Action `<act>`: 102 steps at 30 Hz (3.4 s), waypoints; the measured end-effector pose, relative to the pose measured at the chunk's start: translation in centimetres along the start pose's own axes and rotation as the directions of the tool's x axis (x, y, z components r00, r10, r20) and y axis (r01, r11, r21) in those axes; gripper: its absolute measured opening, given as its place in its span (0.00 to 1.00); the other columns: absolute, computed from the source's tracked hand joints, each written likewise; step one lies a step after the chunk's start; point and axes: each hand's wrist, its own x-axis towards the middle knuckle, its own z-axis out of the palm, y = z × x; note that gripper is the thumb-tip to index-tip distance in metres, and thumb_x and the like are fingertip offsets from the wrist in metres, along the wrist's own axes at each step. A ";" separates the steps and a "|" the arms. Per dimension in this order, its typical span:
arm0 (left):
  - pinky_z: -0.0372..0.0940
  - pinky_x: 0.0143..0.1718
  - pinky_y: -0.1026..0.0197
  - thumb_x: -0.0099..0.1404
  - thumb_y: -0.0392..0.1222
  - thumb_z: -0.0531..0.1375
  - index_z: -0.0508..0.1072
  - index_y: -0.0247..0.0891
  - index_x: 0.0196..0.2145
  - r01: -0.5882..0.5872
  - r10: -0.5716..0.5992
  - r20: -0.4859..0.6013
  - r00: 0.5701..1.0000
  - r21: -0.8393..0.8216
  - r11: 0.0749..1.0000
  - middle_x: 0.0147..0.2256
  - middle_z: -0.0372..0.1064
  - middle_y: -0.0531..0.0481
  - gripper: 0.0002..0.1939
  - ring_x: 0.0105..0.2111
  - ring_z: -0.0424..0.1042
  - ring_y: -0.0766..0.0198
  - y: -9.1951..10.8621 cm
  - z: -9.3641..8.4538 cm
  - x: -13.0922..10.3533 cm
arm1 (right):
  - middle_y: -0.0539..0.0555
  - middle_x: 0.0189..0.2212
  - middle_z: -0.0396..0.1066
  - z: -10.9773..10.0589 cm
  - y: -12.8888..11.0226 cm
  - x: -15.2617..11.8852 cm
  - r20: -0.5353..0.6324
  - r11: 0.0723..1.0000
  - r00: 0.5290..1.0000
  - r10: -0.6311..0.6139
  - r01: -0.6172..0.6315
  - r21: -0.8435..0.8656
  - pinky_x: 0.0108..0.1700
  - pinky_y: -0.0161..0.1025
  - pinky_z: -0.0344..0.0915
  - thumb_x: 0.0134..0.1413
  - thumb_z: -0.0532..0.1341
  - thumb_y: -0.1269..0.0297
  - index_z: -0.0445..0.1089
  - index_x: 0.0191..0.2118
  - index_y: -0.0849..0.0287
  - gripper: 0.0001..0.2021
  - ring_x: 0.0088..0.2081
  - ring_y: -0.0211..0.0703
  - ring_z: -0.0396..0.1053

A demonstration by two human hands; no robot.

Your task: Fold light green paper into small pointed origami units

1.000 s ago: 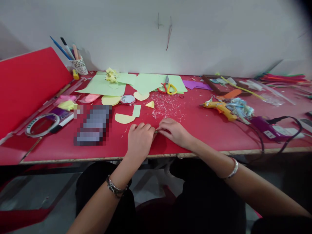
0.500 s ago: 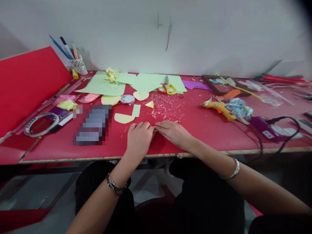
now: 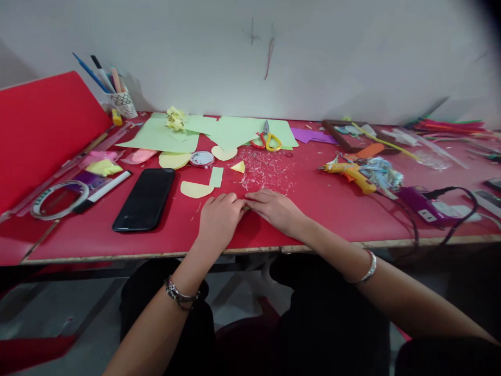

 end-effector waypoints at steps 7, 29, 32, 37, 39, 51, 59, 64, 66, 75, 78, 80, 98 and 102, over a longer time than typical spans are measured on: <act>0.56 0.29 0.62 0.63 0.44 0.53 0.70 0.36 0.34 0.034 -0.031 0.032 0.999 -0.078 0.996 0.32 0.67 0.48 0.10 0.32 0.67 0.61 -0.6 0.3 -0.1 | 0.57 0.43 0.68 -0.3 1.0 0.6 0.014 0.990 0.999 -0.029 0.027 0.138 0.48 0.42 0.62 0.57 0.53 0.68 0.68 0.46 0.61 0.13 0.44 0.44 0.65; 0.54 0.25 0.66 0.58 0.46 0.57 0.67 0.42 0.38 0.197 -0.179 0.089 0.980 -0.275 0.941 0.36 0.67 0.53 0.10 0.33 0.67 0.64 -3.5 -0.5 -0.5 | 0.54 0.30 0.68 -6.7 4.7 -3.3 0.155 0.919 0.919 0.361 -0.379 0.108 0.33 0.35 0.58 0.52 0.52 0.70 0.66 0.31 0.61 0.06 0.30 0.40 0.65; 0.55 0.25 0.66 0.60 0.46 0.55 0.69 0.42 0.37 0.191 -0.170 0.102 0.980 -0.256 0.948 0.36 0.67 0.52 0.09 0.32 0.67 0.64 -3.5 -0.4 -0.4 | 0.56 0.33 0.69 -6.3 4.8 -2.6 0.079 0.893 0.893 0.444 -0.448 0.043 0.37 0.37 0.60 0.53 0.52 0.70 0.67 0.34 0.61 0.08 0.34 0.43 0.66; 0.54 0.25 0.66 0.61 0.43 0.54 0.70 0.40 0.34 0.203 -0.188 0.091 0.978 -0.205 0.958 0.34 0.68 0.52 0.08 0.31 0.67 0.65 -3.5 -0.3 -0.4 | 0.61 0.40 0.68 -4.6 2.6 -0.6 0.002 0.894 0.894 0.447 -0.447 0.006 0.43 0.40 0.59 0.53 0.53 0.67 0.67 0.41 0.63 0.11 0.44 0.49 0.64; 0.54 0.25 0.65 0.62 0.43 0.54 0.71 0.40 0.33 0.197 -0.187 0.074 0.980 -0.171 0.965 0.33 0.69 0.52 0.08 0.31 0.68 0.65 -3.5 -0.3 -0.4 | 0.58 0.40 0.68 -4.1 0.9 0.0 0.028 0.903 0.915 0.403 -0.402 0.151 0.42 0.38 0.60 0.55 0.53 0.64 0.67 0.42 0.62 0.12 0.41 0.45 0.65; 0.61 0.30 0.62 0.63 0.46 0.52 0.74 0.42 0.37 0.249 -0.262 -0.016 0.965 -0.266 0.931 0.38 0.74 0.49 0.13 0.37 0.71 0.58 -4.5 -1.0 -0.7 | 0.54 0.32 0.70 -2.7 -2.0 1.5 0.087 0.809 0.915 0.393 -0.389 0.440 0.32 0.35 0.58 0.54 0.53 0.58 0.66 0.40 0.61 0.13 0.31 0.38 0.64; 0.61 0.30 0.64 0.61 0.46 0.54 0.73 0.42 0.35 0.218 -0.265 -0.035 0.964 -0.471 0.855 0.34 0.74 0.51 0.10 0.31 0.71 0.62 -4.9 -1.0 -0.7 | 0.51 0.28 0.67 -1.5 -2.7 1.4 0.078 0.753 0.935 0.346 -0.326 0.572 0.30 0.32 0.58 0.47 0.56 0.72 0.66 0.40 0.61 0.12 0.26 0.34 0.62; 0.62 0.32 0.66 0.60 0.43 0.54 0.72 0.39 0.33 0.081 -0.131 -0.046 0.990 -0.574 0.815 0.34 0.73 0.51 0.09 0.32 0.70 0.65 -4.7 -1.2 -0.5 | 0.52 0.29 0.68 -1.3 -2.3 1.4 0.038 0.717 0.926 0.375 -0.316 0.621 0.34 0.35 0.60 0.47 0.53 0.76 0.65 0.38 0.61 0.11 0.30 0.37 0.65; 0.61 0.32 0.65 0.60 0.41 0.54 0.71 0.39 0.33 0.040 -0.063 -0.023 0.998 -0.554 0.832 0.34 0.72 0.51 0.08 0.32 0.69 0.65 -4.6 -1.2 -0.4 | 0.52 0.29 0.69 -1.1 -2.0 1.3 0.032 0.665 0.904 0.427 -0.338 0.666 0.35 0.35 0.61 0.52 0.51 0.73 0.64 0.40 0.61 0.10 0.31 0.37 0.66; 0.60 0.34 0.64 0.60 0.37 0.52 0.70 0.39 0.31 -0.010 0.045 0.053 0.998 -0.524 0.851 0.32 0.69 0.52 0.07 0.32 0.67 0.64 -4.7 -1.0 -0.1 | 0.54 0.36 0.69 -1.2 -3.0 1.2 0.017 0.647 0.909 0.416 -0.309 0.697 0.38 0.35 0.62 0.54 0.54 0.63 0.65 0.39 0.59 0.09 0.34 0.37 0.66; 0.60 0.33 0.63 0.60 0.39 0.52 0.70 0.39 0.31 0.011 0.026 0.068 0.997 -0.489 0.872 0.32 0.68 0.51 0.07 0.32 0.66 0.64 -4.8 -1.1 -0.1 | 0.53 0.35 0.69 -1.0 -3.2 1.3 -0.003 0.681 0.919 0.395 -0.291 0.672 0.36 0.35 0.62 0.50 0.56 0.68 0.66 0.37 0.59 0.07 0.32 0.37 0.65; 0.60 0.33 0.63 0.61 0.41 0.52 0.69 0.39 0.33 0.035 0.004 0.079 0.997 -0.484 0.875 0.33 0.67 0.50 0.08 0.31 0.66 0.64 -4.9 -1.1 -0.2 | 0.52 0.33 0.69 -0.8 -3.1 1.3 -0.009 0.696 0.922 0.388 -0.286 0.658 0.35 0.34 0.61 0.49 0.56 0.71 0.66 0.35 0.60 0.06 0.31 0.36 0.65; 0.62 0.36 0.59 0.56 0.40 0.59 0.54 0.38 0.51 0.033 -0.011 0.041 0.999 -0.595 0.803 0.38 0.62 0.46 0.27 0.36 0.66 0.61 -3.3 0.4 -0.5 | 0.52 0.30 0.67 -1.7 -4.9 1.5 -0.165 0.757 0.912 0.376 -0.200 0.622 0.35 0.33 0.63 0.50 0.55 0.72 0.68 0.31 0.58 0.06 0.31 0.37 0.65; 0.63 0.38 0.58 0.56 0.39 0.58 0.53 0.39 0.52 0.013 -0.005 0.015 1.000 -0.576 0.817 0.42 0.62 0.44 0.27 0.39 0.66 0.60 -2.9 0.5 -0.4 | 0.53 0.31 0.66 -0.9 -4.4 1.2 -0.140 0.817 0.908 0.396 -0.278 0.506 0.34 0.34 0.60 0.50 0.54 0.73 0.66 0.32 0.59 0.05 0.31 0.39 0.64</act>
